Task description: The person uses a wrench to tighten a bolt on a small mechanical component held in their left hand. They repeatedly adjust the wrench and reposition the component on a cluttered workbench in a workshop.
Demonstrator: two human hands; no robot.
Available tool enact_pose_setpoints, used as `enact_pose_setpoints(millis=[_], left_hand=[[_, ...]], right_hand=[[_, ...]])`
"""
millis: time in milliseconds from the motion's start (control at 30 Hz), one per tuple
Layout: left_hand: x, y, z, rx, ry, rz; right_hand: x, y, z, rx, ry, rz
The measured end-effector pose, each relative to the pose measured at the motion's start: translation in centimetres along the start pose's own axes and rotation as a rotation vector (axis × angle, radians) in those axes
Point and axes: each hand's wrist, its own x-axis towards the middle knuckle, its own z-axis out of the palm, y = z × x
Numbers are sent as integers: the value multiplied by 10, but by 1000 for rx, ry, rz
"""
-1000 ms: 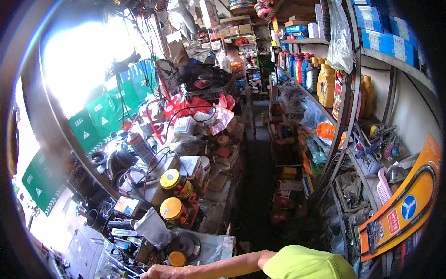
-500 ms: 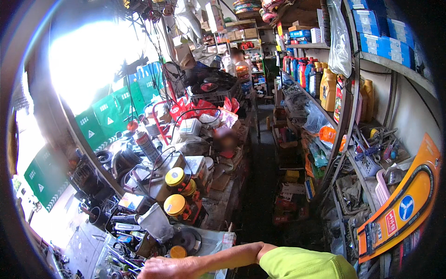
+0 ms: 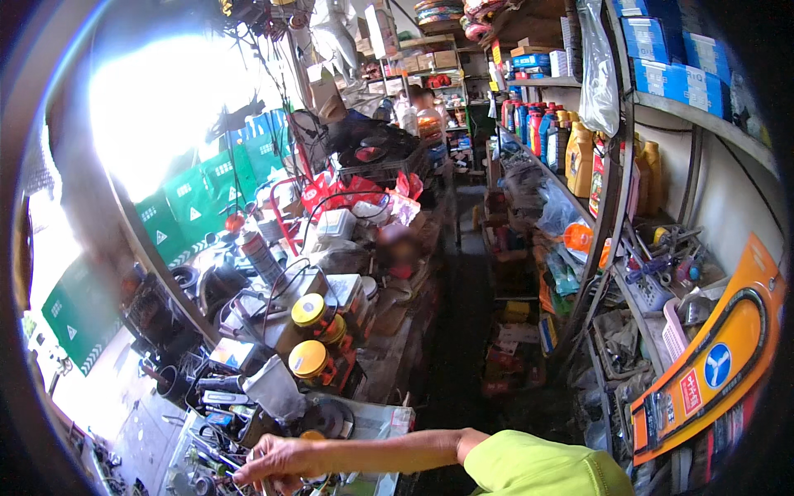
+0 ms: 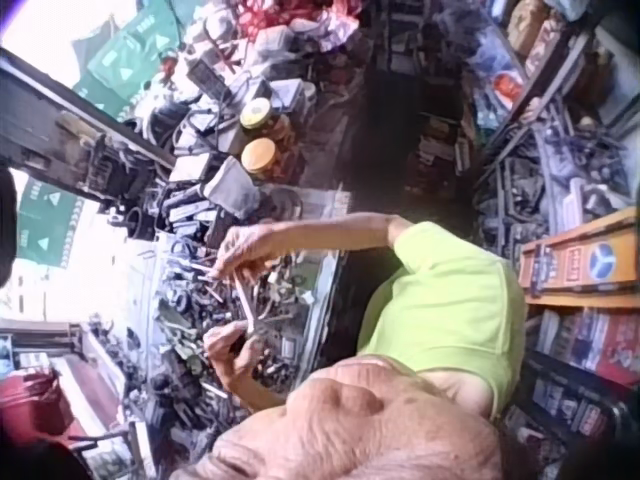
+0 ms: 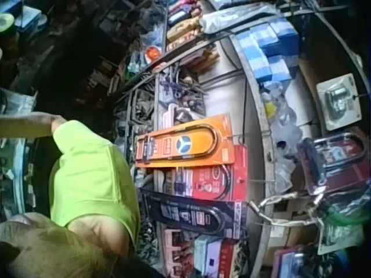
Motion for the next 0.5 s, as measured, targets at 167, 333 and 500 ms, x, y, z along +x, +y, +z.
enact_pose_setpoints(millis=[167, 333, 500], left_hand=[[-26, -62, -3, 427, 671, 352], [-34, -78, 5, -945, 819, -418], [-44, -77, 16, -1089, 874, -473]], right_hand=[[-9, 20, 2, 134, 150, -149], [-29, 36, 17, 481, 273, -270], [-40, 44, 26, 189, 519, -218]])
